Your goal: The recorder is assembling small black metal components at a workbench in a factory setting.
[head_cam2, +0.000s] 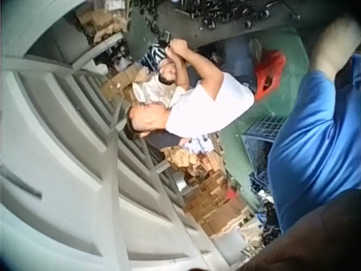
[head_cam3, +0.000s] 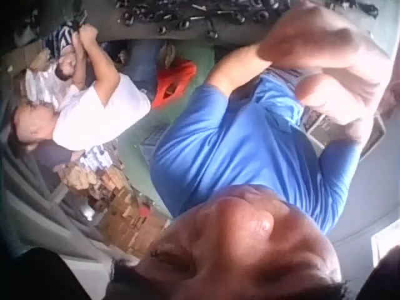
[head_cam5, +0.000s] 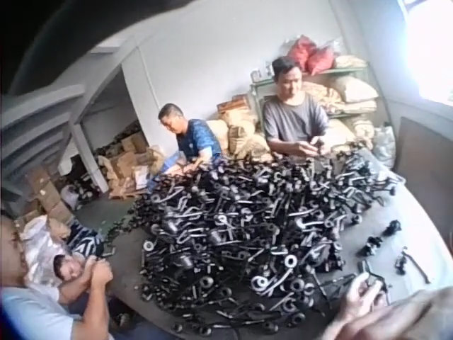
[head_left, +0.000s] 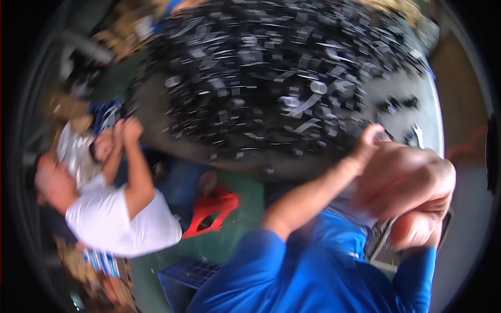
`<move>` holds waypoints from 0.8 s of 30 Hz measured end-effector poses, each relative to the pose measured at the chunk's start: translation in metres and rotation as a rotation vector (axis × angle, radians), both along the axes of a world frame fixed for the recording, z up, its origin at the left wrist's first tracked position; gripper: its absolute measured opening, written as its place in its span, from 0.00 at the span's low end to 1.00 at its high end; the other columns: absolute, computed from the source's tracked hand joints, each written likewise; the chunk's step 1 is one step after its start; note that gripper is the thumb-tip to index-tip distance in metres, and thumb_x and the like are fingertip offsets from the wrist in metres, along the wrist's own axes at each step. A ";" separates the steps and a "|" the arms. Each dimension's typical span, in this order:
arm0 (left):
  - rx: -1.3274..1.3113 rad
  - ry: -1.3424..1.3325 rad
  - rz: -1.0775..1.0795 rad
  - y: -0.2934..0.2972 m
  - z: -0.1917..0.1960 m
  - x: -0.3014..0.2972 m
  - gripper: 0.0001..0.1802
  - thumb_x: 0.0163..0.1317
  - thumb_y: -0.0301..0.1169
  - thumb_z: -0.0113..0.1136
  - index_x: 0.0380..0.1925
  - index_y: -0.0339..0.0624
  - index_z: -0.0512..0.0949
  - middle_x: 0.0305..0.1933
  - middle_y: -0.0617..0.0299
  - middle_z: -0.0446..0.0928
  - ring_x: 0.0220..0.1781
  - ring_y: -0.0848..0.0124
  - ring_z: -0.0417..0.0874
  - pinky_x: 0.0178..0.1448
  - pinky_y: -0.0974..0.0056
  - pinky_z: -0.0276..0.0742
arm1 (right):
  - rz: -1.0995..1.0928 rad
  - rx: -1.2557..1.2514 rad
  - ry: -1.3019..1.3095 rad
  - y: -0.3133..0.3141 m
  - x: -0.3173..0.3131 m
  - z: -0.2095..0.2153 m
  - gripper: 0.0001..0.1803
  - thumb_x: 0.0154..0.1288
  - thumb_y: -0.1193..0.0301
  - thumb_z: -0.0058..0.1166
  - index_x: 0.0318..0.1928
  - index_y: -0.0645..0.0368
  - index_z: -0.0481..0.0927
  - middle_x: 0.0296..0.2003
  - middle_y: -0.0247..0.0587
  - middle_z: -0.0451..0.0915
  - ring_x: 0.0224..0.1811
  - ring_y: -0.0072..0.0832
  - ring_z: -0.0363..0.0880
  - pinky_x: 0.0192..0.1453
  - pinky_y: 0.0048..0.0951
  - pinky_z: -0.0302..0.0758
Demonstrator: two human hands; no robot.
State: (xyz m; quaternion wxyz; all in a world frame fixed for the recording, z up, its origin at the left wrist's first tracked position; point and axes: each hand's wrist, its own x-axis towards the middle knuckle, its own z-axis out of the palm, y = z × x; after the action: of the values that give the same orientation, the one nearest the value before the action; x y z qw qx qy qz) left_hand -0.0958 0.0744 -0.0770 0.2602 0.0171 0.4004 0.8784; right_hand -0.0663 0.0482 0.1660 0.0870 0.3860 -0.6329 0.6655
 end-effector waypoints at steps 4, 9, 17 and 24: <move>-0.041 -0.052 -0.177 -0.053 0.019 -0.037 0.30 0.62 0.26 0.60 0.61 0.31 0.59 0.36 0.53 0.77 0.29 0.64 0.83 0.32 0.64 0.82 | 0.070 -0.319 0.135 -0.012 0.000 -0.023 0.15 0.58 0.66 0.66 0.24 0.64 0.78 0.27 0.50 0.80 0.24 0.31 0.76 0.32 0.27 0.72; -0.112 0.010 -0.250 -0.060 0.029 -0.033 0.28 0.66 0.30 0.57 0.61 0.33 0.59 0.44 0.52 0.78 0.38 0.62 0.84 0.43 0.61 0.82 | -0.091 -0.226 0.051 0.019 0.032 -0.029 0.14 0.58 0.67 0.65 0.25 0.64 0.78 0.26 0.49 0.79 0.24 0.31 0.76 0.31 0.27 0.72; -0.139 0.038 -0.260 -0.065 0.030 -0.032 0.30 0.67 0.32 0.57 0.62 0.31 0.57 0.46 0.51 0.77 0.41 0.61 0.83 0.47 0.60 0.80 | -0.106 -0.230 -0.039 0.033 0.043 -0.045 0.12 0.59 0.69 0.64 0.25 0.64 0.77 0.26 0.48 0.78 0.24 0.30 0.75 0.30 0.25 0.72; -0.155 0.038 -0.264 -0.062 0.030 -0.033 0.29 0.67 0.32 0.57 0.62 0.32 0.58 0.46 0.52 0.77 0.42 0.60 0.83 0.47 0.59 0.80 | -0.089 -0.246 -0.072 0.036 0.044 -0.049 0.11 0.59 0.72 0.63 0.26 0.64 0.77 0.25 0.47 0.78 0.24 0.30 0.74 0.29 0.24 0.71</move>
State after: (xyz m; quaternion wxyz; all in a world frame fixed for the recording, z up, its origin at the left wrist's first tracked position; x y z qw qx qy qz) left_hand -0.1289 0.0127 -0.0472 0.3663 0.0663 0.4664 0.8024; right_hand -0.0226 0.0842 0.1172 0.1403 0.3196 -0.5659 0.7470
